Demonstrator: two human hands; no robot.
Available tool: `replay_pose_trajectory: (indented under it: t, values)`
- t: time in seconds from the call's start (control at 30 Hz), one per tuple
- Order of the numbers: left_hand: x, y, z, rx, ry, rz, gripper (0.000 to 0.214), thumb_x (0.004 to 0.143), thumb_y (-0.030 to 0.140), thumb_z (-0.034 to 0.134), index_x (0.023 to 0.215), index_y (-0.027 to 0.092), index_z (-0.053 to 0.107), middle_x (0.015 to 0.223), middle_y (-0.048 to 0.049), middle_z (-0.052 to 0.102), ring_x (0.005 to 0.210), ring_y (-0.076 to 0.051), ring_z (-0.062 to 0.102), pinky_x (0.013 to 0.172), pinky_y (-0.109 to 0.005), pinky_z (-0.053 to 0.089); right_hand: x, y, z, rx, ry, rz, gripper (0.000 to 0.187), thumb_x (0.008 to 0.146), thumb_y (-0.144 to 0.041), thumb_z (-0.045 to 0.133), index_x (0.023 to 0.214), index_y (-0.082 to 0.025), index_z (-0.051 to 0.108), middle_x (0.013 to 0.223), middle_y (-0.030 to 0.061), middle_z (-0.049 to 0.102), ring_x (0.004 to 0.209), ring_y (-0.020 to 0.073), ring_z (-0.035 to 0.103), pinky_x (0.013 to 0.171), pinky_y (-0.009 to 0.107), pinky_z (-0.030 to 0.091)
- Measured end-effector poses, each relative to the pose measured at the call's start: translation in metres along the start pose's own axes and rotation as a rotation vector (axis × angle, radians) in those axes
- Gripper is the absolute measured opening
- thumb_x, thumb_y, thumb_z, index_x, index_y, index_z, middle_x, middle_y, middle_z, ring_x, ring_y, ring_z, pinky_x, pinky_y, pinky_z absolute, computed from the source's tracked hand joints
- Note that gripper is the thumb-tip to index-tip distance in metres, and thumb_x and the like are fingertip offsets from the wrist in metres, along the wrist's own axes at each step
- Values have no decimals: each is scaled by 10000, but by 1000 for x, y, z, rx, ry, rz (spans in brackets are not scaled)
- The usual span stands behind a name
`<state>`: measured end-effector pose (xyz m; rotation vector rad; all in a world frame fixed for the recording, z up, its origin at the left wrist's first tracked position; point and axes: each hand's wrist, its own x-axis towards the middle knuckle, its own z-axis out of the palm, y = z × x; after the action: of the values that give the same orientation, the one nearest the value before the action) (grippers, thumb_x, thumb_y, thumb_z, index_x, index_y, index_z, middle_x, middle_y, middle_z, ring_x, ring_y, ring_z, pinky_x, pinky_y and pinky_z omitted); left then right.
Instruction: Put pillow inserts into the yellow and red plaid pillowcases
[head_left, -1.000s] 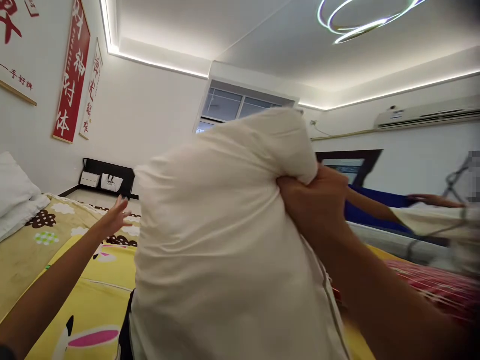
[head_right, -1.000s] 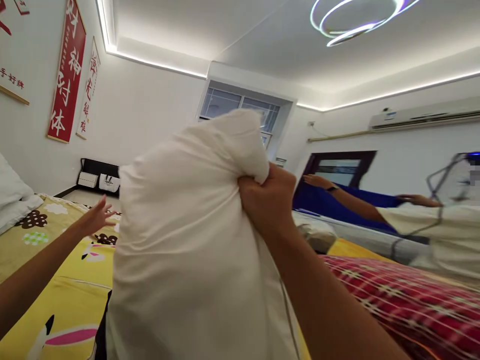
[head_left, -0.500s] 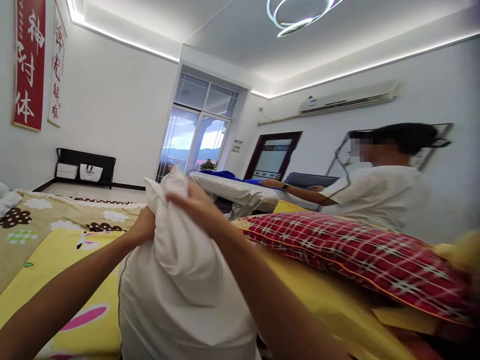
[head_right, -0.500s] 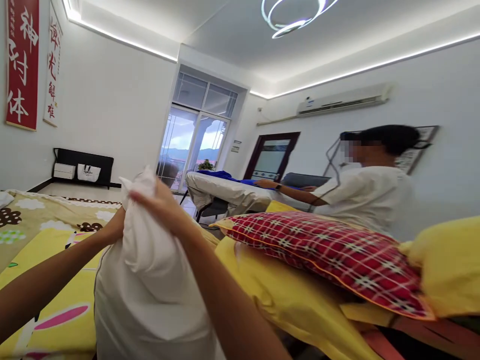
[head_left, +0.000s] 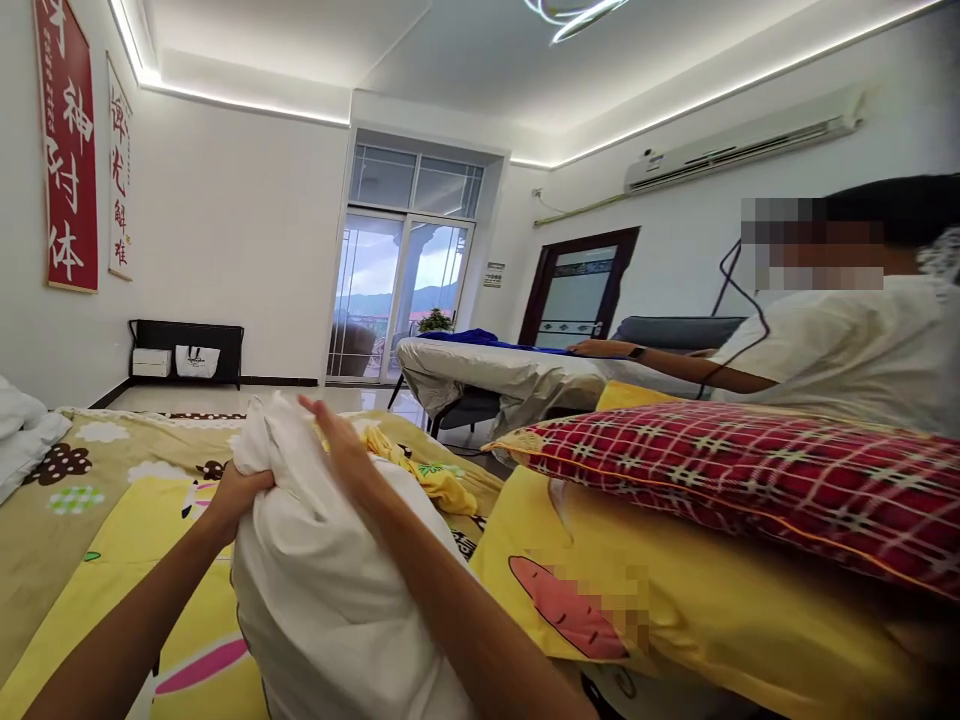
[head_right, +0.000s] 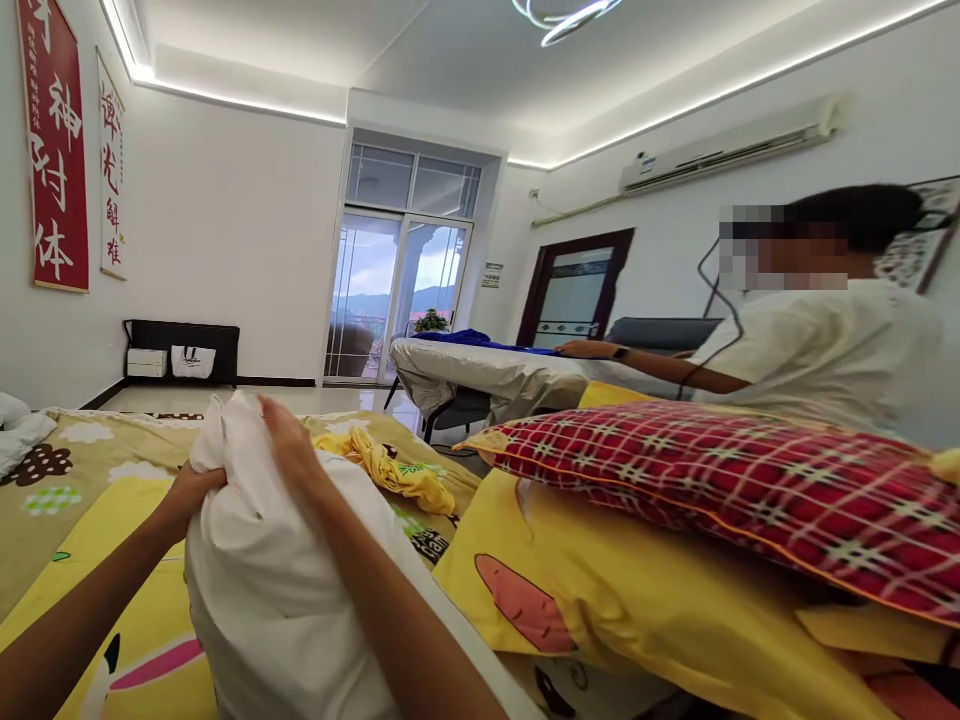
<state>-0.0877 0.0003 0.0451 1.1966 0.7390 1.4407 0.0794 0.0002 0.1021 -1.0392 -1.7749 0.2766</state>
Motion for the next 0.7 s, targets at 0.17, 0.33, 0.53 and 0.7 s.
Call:
replay_pose_trajectory:
  t: [0.17,0.33,0.53,0.7]
  values:
    - [14,-15,13,16,157,52,568,583,320,778,1091,101,648,1085,-154,696,1003,-271,649,876,-382,517,-85,12,-7,-322,-35,-55,1177,561,-612,730,1510,-234,145,1539,138,239,1398,366,236,1094,567,228]
    - [7,-5,46,135,-83,213,608,626,326,766,1189,158,611,1224,-115,638,1206,-264,530,1062,-386,389,-71,17,61,-407,276,2,907,720,-318,603,1500,-172,164,1434,184,415,1260,328,453,1023,511,345]
    - [-12,29,-39,372,-526,55,696,720,315,677,1370,199,457,1460,-79,425,1329,-264,383,1093,-409,331,-26,36,27,-460,331,-257,505,757,-245,480,1248,-181,580,1036,122,688,892,262,628,811,388,489]
    - [-16,-19,-114,889,-604,-102,527,751,172,512,1277,202,531,1335,-72,552,1210,-202,506,998,-333,418,-17,47,-87,-652,558,-283,377,804,-282,535,1135,-138,642,949,157,687,813,243,637,700,340,482]
